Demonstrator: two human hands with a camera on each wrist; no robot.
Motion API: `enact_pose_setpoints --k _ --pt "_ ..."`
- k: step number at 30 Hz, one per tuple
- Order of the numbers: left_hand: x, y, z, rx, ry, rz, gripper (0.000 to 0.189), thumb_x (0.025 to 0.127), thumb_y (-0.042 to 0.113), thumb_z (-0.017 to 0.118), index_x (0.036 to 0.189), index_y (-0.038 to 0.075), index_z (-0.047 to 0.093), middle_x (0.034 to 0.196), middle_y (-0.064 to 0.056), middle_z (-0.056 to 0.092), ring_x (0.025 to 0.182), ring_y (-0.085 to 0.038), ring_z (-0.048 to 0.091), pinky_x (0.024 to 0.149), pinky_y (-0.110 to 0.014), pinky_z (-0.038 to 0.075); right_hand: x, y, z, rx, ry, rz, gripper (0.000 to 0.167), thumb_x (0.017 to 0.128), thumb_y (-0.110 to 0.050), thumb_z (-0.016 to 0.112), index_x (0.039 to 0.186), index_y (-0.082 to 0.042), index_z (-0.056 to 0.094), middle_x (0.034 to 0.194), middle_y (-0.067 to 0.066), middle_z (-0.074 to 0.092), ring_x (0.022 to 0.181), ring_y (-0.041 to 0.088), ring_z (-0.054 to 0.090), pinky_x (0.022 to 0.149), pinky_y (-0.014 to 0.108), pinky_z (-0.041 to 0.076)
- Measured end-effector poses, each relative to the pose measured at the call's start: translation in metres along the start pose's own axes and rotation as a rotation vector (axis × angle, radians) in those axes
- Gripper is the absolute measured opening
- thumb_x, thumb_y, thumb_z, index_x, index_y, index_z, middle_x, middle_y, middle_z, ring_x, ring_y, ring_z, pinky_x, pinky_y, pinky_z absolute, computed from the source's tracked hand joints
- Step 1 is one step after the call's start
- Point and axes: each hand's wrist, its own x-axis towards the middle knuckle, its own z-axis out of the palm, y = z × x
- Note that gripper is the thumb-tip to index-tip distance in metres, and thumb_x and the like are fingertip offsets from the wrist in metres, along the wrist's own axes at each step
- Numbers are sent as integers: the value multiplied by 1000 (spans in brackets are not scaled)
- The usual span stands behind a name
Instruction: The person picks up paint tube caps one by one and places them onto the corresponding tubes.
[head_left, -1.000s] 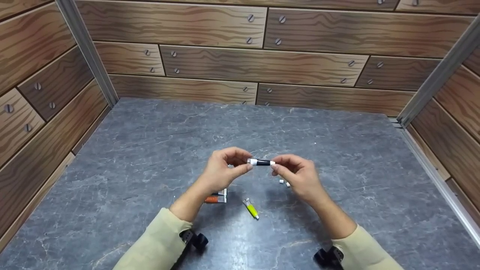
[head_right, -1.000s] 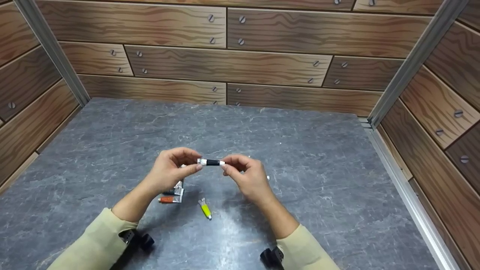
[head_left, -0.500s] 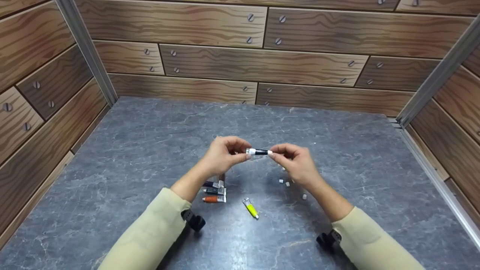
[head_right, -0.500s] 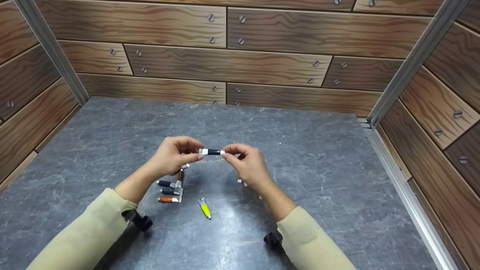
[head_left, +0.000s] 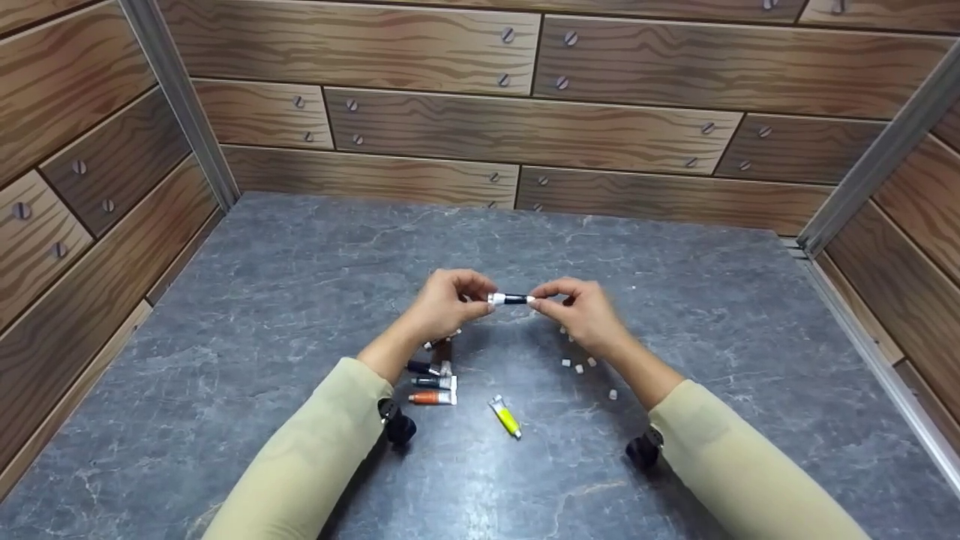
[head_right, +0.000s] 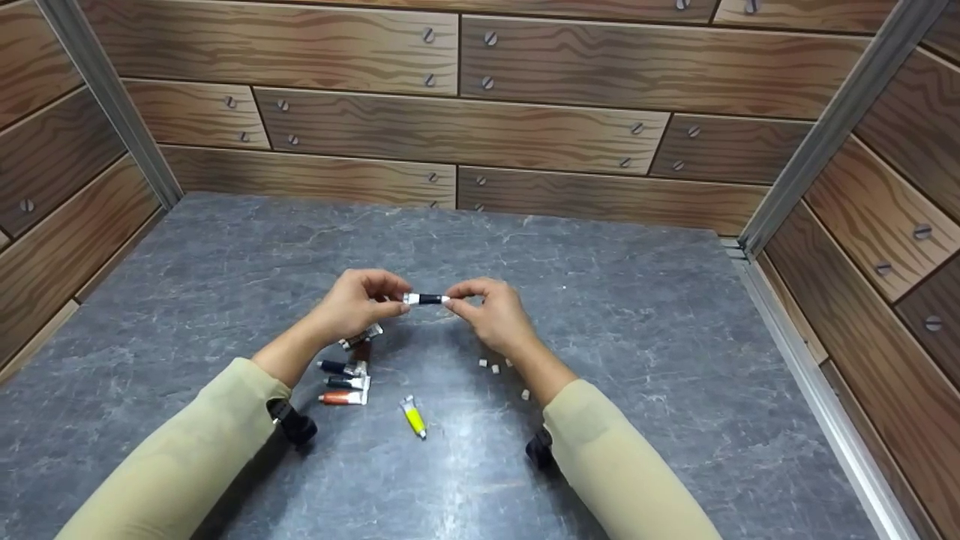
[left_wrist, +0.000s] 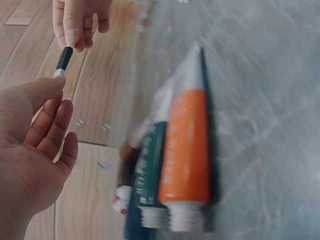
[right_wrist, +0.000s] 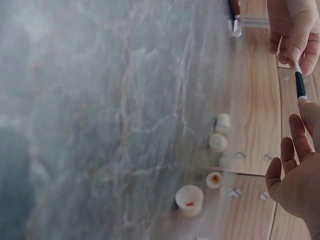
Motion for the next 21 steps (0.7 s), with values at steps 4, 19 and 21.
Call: enact_pose_setpoints --k 4,19,21 --pt "2 -9 0 28 6 -8 22 90 3 81 112 3 78 94 -3 76 85 -19 66 73 -26 53 7 8 6 -24 -18 6 10 92 -11 84 101 -6 83 98 4 78 81 28 58 62 22 42" --pt "10 -29 5 49 -5 -54 19 90 1 81 109 3 79 91 -2 74 84 -12 65 77 -26 53 18 23 14 -81 -70 49 13 90 -11 86 102 -5 84 103 7 78 92 23 65 74 22 49" --pt "12 -30 5 50 -10 -56 18 90 2 82 108 2 79 90 -2 74 83 -11 64 76 -25 53 19 25 14 -95 -77 46 13 90 -11 85 102 -5 84 103 7 78 93 22 65 77 24 50"
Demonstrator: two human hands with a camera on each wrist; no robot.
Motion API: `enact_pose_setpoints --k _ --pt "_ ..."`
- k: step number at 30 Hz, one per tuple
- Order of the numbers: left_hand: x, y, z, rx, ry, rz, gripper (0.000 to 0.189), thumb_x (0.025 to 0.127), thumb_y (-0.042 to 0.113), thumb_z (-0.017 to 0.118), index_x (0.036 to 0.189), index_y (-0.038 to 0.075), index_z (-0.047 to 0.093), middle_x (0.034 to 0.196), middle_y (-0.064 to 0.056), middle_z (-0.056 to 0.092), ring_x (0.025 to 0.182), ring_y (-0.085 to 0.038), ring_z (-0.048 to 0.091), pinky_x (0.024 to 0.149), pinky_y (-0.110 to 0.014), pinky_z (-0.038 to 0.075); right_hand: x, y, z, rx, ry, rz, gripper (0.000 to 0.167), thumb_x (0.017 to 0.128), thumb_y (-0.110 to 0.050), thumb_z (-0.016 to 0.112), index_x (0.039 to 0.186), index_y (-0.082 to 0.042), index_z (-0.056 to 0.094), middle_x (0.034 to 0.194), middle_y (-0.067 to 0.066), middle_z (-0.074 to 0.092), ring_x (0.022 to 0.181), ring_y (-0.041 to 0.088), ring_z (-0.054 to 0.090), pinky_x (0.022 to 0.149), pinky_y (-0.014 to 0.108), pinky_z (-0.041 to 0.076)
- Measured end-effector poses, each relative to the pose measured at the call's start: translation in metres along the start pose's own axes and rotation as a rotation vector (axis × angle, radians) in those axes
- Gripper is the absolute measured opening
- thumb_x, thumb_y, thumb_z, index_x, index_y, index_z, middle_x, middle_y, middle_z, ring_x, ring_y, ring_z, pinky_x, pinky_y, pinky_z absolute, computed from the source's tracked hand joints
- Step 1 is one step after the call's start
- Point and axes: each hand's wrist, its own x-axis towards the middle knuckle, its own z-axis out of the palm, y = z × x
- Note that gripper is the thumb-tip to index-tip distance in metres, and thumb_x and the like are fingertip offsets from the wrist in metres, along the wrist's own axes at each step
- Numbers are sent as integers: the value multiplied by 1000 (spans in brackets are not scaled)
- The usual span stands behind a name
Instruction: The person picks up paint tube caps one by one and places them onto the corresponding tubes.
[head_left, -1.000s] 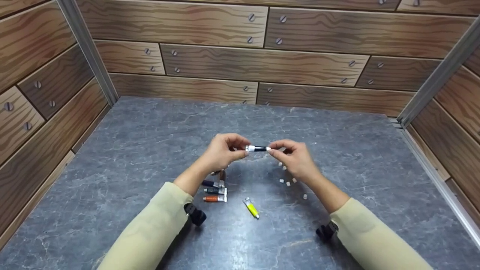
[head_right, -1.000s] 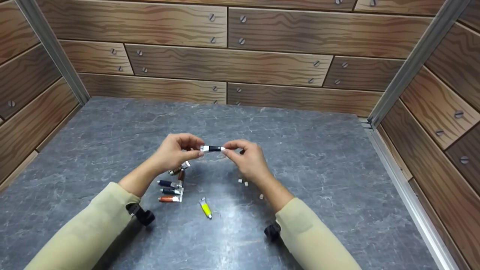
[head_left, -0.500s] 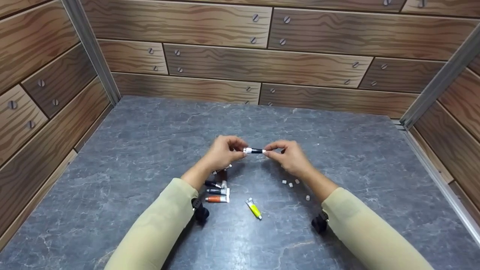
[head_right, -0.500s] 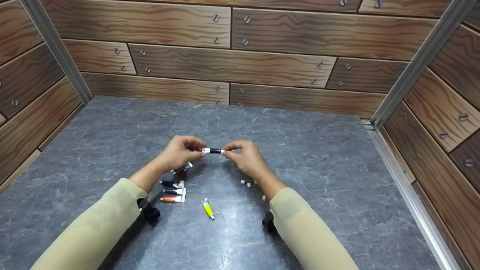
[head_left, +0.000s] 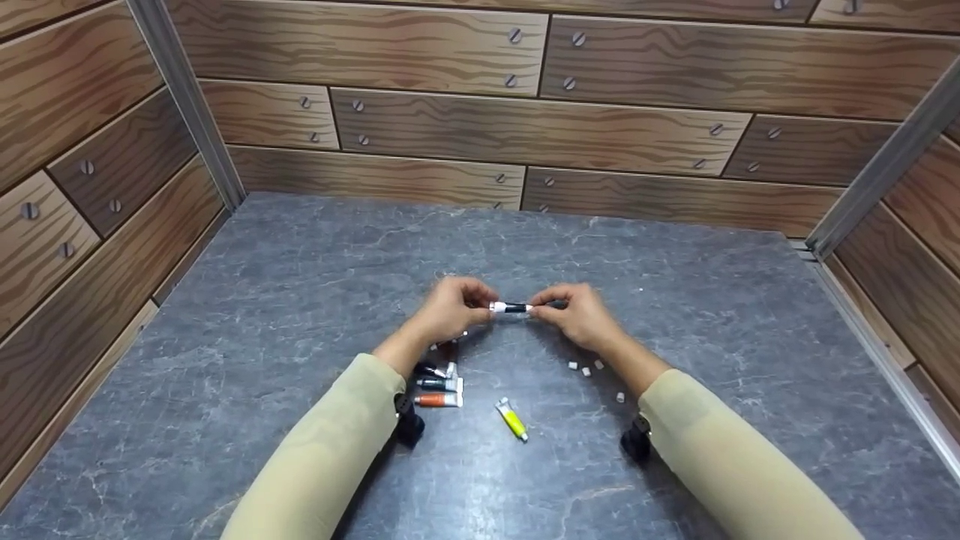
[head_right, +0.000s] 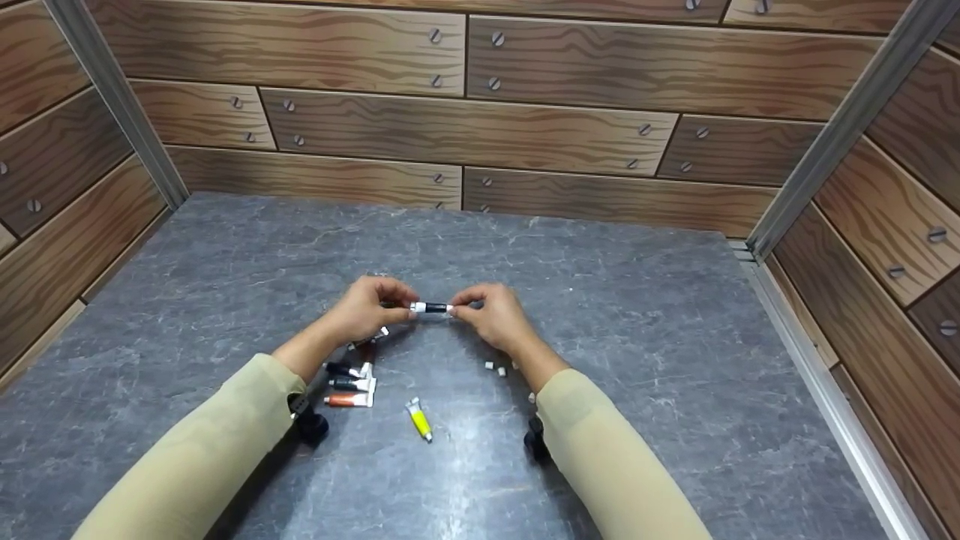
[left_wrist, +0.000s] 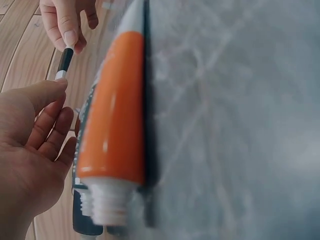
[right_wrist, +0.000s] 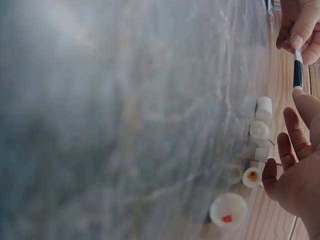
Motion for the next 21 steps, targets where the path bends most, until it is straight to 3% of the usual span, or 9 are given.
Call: enact_pose_setpoints --k 6,21 --pt "2 -2 2 8 -16 -10 19 90 2 82 108 1 79 88 -1 73 81 -10 63 74 -24 51 3 3 -1 -16 -18 -18 12 90 -9 85 101 -4 84 102 9 79 94 20 66 83 29 50" --pt "3 -5 2 105 -52 -8 18 90 2 82 107 3 80 90 -2 74 81 -9 63 76 -25 53 2 5 1 -45 -72 -4 12 91 -9 84 101 -3 83 99 8 80 92 18 67 86 34 53"
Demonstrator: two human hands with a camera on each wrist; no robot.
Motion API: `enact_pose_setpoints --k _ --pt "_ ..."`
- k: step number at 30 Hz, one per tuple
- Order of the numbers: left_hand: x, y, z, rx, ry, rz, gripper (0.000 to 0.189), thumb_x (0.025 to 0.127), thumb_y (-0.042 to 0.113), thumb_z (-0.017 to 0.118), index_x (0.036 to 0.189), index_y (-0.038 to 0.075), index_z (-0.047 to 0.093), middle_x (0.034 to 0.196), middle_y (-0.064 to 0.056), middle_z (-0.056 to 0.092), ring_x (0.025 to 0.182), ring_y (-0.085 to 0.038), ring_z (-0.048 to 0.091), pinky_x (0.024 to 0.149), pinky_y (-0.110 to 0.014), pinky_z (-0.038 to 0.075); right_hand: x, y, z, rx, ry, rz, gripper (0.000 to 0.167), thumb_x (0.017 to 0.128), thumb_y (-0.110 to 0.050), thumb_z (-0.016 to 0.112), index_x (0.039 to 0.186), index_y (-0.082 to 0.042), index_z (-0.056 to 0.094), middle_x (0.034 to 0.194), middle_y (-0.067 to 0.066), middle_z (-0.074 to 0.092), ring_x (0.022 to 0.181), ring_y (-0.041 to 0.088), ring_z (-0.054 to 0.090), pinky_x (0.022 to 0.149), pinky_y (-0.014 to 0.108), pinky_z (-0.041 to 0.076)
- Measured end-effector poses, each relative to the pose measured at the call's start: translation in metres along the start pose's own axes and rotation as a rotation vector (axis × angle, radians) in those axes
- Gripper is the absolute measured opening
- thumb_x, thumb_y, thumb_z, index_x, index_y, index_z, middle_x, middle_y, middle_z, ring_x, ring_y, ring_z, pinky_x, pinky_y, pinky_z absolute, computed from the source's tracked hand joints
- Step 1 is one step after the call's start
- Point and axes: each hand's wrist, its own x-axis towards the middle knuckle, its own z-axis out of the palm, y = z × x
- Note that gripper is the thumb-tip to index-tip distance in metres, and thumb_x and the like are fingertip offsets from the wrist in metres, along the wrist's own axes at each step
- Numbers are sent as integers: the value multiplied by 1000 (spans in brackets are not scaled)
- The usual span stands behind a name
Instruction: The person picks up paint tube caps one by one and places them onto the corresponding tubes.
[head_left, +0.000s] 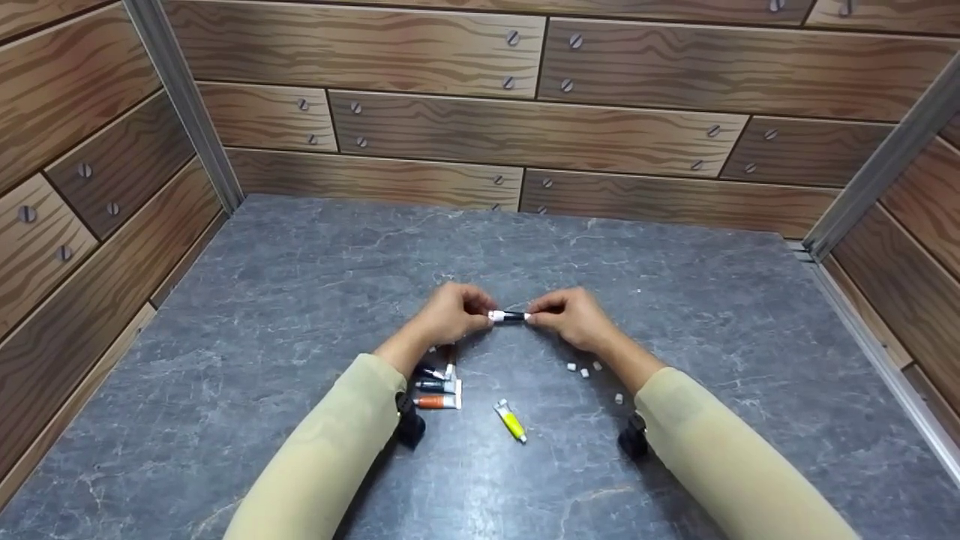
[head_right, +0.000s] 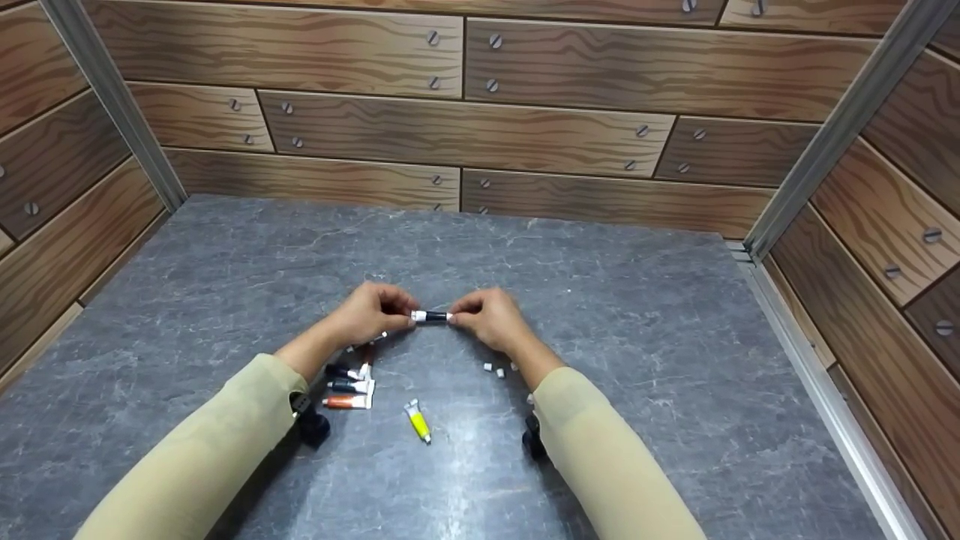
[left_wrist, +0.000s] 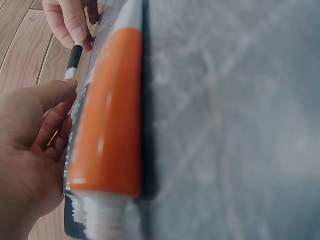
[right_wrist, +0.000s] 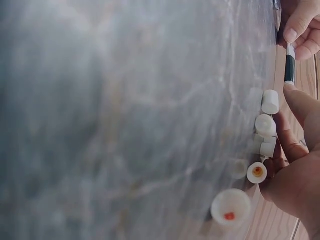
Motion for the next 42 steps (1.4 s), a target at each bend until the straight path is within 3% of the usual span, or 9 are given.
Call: enact_pose_setpoints --k 7,17,25,29,32,37,39,42 --pt "0 -2 1 15 -18 -1 17 90 3 82 107 3 80 89 -1 75 80 -7 63 78 -26 53 0 3 1 -19 2 -18 10 91 -9 84 98 -2 83 98 10 79 90 16 66 80 27 51" --pt "-1 -1 2 59 -30 18 16 90 3 82 106 4 80 90 -1 75 81 -7 63 80 -27 54 1 2 1 -114 -11 0 11 90 -15 85 99 -9 85 105 9 78 103 27 68 93 41 51" --pt "-1 1 2 102 -55 44 18 91 5 82 109 4 80 94 -3 77 83 -7 64 83 -27 54 2 4 0 -139 -5 -38 11 90 -14 85 99 -8 85 103 9 78 103 29 69 94 46 51" --pt "-1 1 2 100 -65 45 18 91 5 81 110 3 80 96 -4 78 84 -8 65 84 -28 54 1 4 -1 -105 -12 -36 13 90 -13 85 101 -6 84 104 10 78 102 28 69 94 44 51" --pt "-3 1 1 99 -60 39 18 92 5 81 109 4 80 98 -4 78 88 -10 66 87 -30 55 -1 2 -3 -62 -15 -19 17 90 -13 85 105 -5 83 104 9 79 99 21 68 91 36 51" --pt "-5 2 -1 88 -41 36 21 91 4 81 112 2 79 104 -7 79 96 -16 69 93 -33 55 -3 1 -10 48 -17 40 25 92 -11 84 114 -1 80 108 11 78 78 10 62 68 20 50" --pt "-7 2 -2 74 -36 31 24 90 4 81 114 1 79 106 -9 79 97 -18 71 93 -33 56 -4 0 -16 77 -4 50 26 93 -10 82 116 1 79 112 13 77 82 12 64 68 18 50" --pt "-10 6 -7 41 -31 16 27 90 3 80 116 1 78 111 -11 79 102 -22 72 93 -36 57 -6 -1 -26 85 14 30 28 94 -9 81 118 2 78 119 17 76 104 20 68 84 20 51"
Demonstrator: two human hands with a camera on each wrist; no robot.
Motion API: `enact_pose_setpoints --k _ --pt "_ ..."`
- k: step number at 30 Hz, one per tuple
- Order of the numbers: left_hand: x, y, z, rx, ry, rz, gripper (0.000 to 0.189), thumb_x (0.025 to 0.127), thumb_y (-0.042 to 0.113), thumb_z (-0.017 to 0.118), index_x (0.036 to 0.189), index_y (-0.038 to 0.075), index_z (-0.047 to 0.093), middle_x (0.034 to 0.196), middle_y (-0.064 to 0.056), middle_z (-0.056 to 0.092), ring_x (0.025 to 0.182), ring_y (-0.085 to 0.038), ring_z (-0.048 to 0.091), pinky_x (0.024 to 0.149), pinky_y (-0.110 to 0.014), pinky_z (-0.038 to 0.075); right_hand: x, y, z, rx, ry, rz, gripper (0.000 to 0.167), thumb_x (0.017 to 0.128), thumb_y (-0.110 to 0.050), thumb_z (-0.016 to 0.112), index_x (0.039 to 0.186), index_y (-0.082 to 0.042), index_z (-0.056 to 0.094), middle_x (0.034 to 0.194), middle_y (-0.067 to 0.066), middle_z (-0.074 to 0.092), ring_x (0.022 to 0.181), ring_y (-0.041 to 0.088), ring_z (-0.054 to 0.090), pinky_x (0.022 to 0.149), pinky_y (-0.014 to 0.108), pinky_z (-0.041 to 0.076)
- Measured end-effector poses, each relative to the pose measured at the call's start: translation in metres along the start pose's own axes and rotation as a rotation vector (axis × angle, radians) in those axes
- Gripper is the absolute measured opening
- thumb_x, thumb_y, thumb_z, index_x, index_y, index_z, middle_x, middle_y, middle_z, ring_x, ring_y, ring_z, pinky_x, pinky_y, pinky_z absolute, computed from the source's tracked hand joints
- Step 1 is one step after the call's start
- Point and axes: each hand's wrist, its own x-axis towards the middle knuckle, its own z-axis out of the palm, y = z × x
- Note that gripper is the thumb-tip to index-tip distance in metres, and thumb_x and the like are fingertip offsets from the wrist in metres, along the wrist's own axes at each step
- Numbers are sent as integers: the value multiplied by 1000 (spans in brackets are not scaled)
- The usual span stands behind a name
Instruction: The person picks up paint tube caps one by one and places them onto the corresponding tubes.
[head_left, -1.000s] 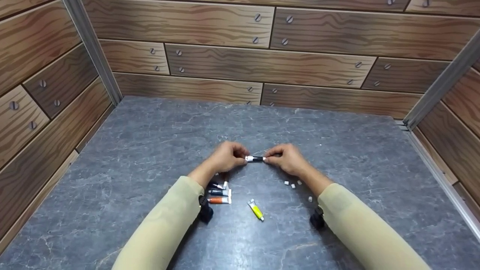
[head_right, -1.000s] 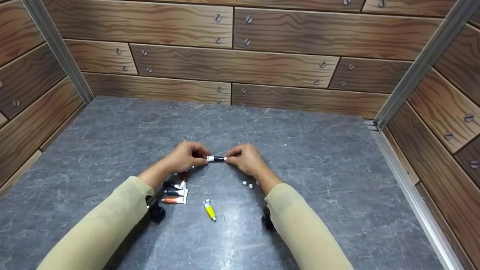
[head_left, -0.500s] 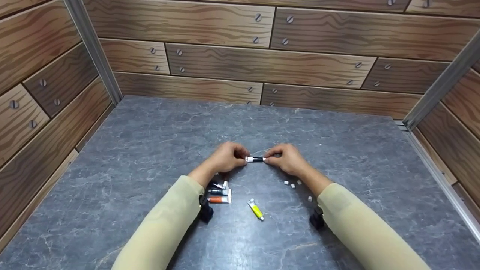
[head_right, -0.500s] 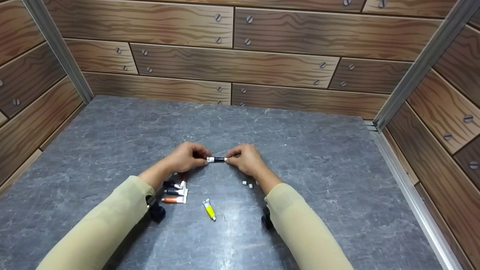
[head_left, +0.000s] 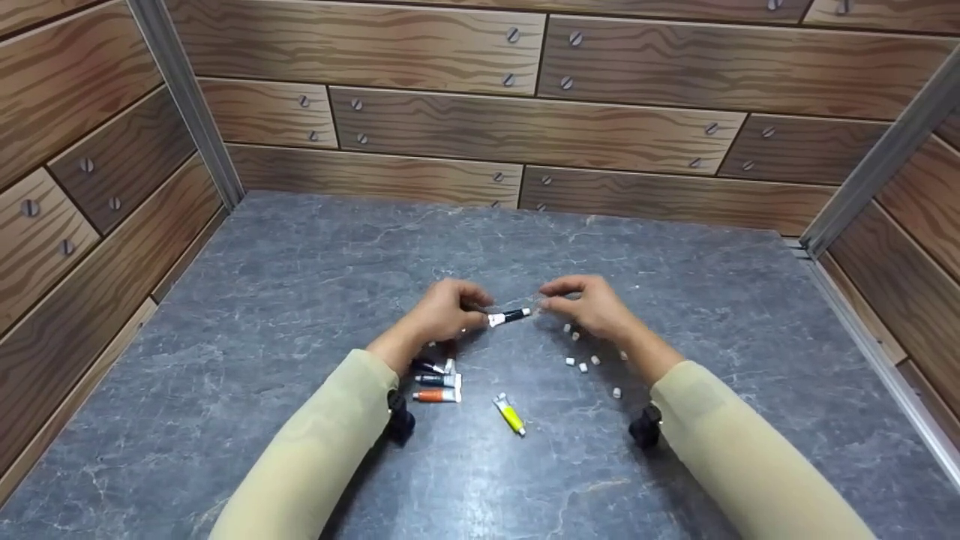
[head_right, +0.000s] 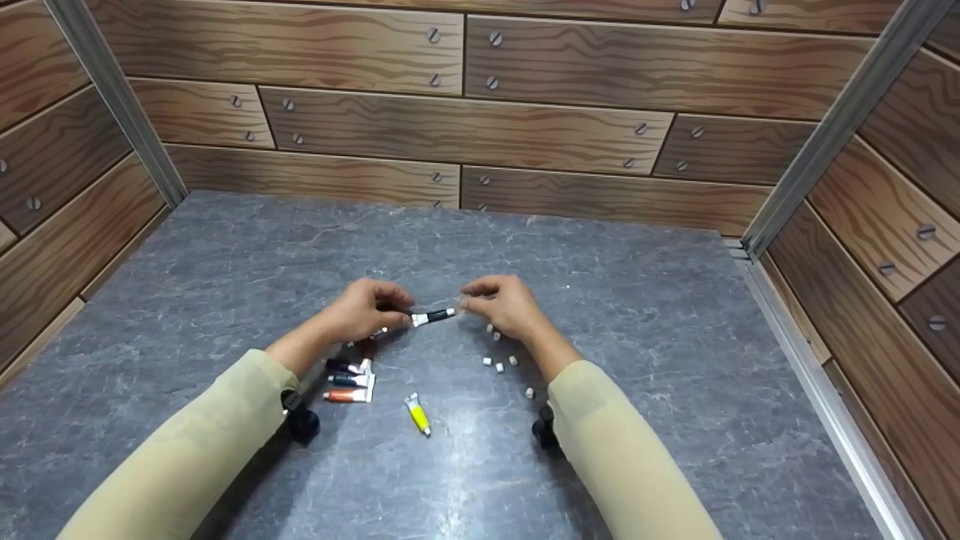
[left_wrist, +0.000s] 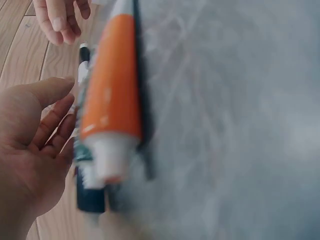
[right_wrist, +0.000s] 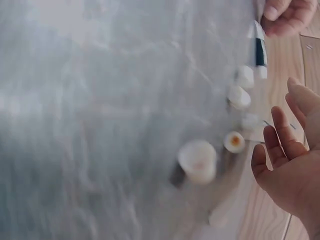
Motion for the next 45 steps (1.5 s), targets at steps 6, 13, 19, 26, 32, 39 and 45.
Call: enact_pose_setpoints --k 6,13,19,26,32,39,45 --pt "-15 15 -14 37 -9 35 29 92 6 79 120 2 77 120 -10 76 120 -28 67 110 -46 49 -10 -7 -22 -7 -3 -34 32 95 -11 80 123 4 75 125 19 74 114 24 67 87 19 51" --pt "-35 34 -20 63 -87 109 29 94 8 79 122 1 76 120 -9 76 123 -28 66 114 -49 45 -27 -15 -42 2 -21 -41 37 96 -15 81 127 4 73 129 18 73 112 28 69 86 18 53" --pt "-49 41 -14 71 -174 175 29 92 6 80 120 -1 76 120 -12 77 122 -29 67 111 -51 48 -39 -17 -54 -2 -27 -42 36 98 -16 79 128 2 74 131 16 72 116 29 68 88 21 54" --pt "-61 54 2 121 -306 210 31 91 10 84 120 4 78 121 -5 77 124 -25 67 109 -46 49 -54 -17 -64 9 -51 -62 35 96 -15 80 127 0 75 130 17 72 116 30 68 90 22 55" --pt "-71 64 19 181 -391 221 32 89 12 86 121 10 79 121 0 77 122 -15 65 110 -41 49 -69 -12 -70 -21 -71 -48 35 95 -16 82 126 -1 76 128 16 73 117 35 67 89 22 55" --pt "-73 69 29 184 -474 281 33 88 7 84 120 4 78 117 -9 78 114 -26 70 104 -40 52 -83 -7 -74 -65 -111 -47 35 94 -16 83 125 -1 76 126 18 73 97 18 71 81 22 56" --pt "-72 69 34 217 -507 305 32 87 8 85 118 3 78 111 -8 79 103 -22 73 93 -29 56 -92 -4 -76 -96 -138 -51 33 93 -16 84 123 -3 78 123 16 75 91 20 71 77 22 55"
